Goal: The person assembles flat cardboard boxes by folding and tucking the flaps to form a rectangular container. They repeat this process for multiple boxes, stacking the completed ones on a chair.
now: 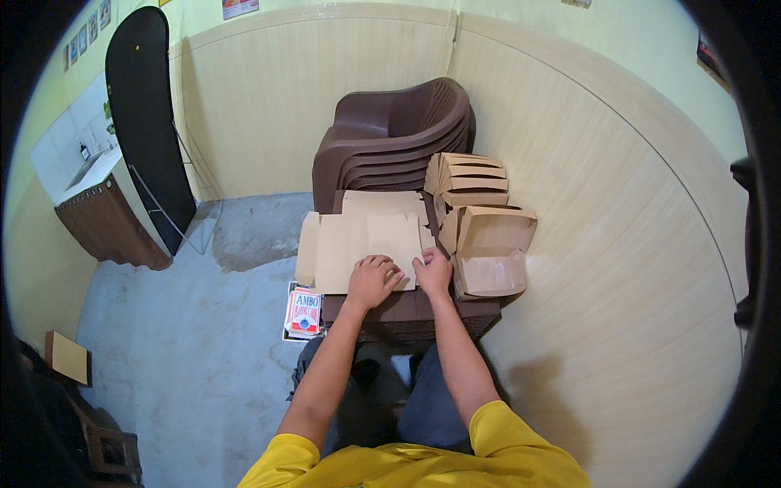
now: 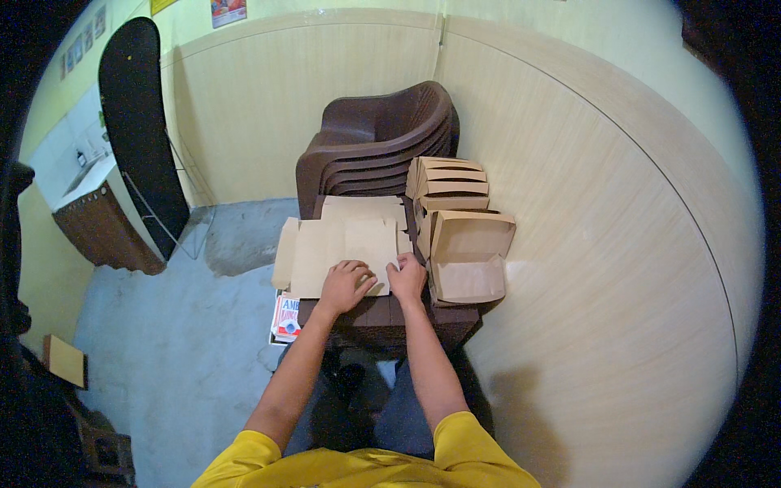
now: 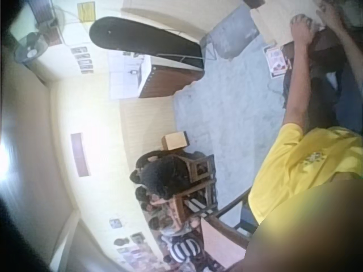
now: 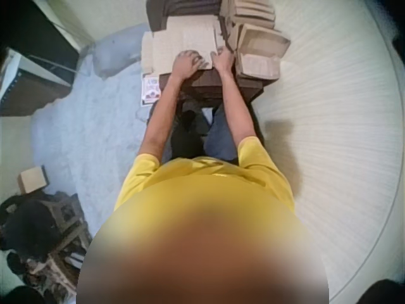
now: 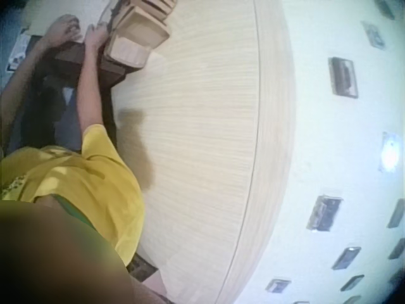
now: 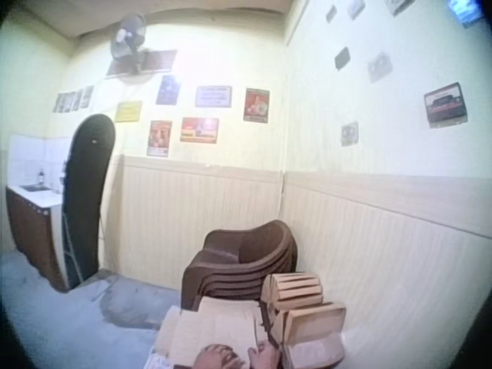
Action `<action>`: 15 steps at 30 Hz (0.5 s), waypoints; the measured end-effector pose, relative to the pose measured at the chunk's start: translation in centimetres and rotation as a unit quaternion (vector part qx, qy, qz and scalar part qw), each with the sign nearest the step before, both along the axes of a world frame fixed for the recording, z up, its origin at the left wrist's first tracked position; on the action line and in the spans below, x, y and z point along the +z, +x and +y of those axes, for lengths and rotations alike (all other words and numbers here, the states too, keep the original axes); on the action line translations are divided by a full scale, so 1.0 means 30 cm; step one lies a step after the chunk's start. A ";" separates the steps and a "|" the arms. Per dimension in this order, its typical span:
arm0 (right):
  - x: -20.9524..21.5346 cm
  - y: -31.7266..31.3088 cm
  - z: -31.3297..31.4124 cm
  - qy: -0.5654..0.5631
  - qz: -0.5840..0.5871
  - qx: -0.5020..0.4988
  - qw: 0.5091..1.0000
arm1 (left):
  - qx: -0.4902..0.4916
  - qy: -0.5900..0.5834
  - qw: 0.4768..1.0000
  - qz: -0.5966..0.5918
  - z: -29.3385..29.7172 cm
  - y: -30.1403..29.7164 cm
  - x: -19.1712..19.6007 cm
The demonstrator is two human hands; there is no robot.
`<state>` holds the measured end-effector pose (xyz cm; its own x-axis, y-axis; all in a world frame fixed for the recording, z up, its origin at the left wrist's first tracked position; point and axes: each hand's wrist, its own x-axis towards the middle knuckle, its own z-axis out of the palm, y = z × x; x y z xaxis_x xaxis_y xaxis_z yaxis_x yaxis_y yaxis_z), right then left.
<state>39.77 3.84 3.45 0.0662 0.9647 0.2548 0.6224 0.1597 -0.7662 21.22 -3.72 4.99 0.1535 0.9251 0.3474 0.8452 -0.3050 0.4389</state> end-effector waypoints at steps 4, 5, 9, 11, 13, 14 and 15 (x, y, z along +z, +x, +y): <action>0.013 -0.023 0.010 -0.017 -0.066 -0.007 0.998 | 0.013 -0.031 0.998 0.058 0.057 0.011 0.020; 0.016 -0.033 0.015 -0.022 -0.072 -0.015 0.997 | 0.015 -0.027 0.998 0.051 0.077 0.016 0.020; 0.043 -0.033 0.028 -0.074 -0.115 0.033 0.990 | 0.066 -0.013 0.993 0.098 0.143 0.064 -0.011; 0.058 -0.033 0.028 -0.069 -0.104 0.033 0.992 | 0.065 -0.001 0.990 0.127 0.166 0.076 -0.031; 0.066 -0.039 0.025 -0.063 -0.114 0.029 0.991 | 0.065 -0.001 0.989 0.131 0.178 0.078 -0.046; 0.067 -0.045 0.023 -0.052 -0.111 0.033 0.992 | 0.065 -0.002 0.990 0.121 0.179 0.073 -0.052; 0.065 -0.048 0.021 -0.047 -0.108 0.034 0.992 | 0.064 -0.008 0.992 0.108 0.181 0.069 -0.056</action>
<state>38.33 4.48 5.41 -0.0458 0.9854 0.1639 0.7638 0.1403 -0.6301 23.29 1.72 3.32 0.1044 0.9470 0.3038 0.9515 -0.1840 0.2466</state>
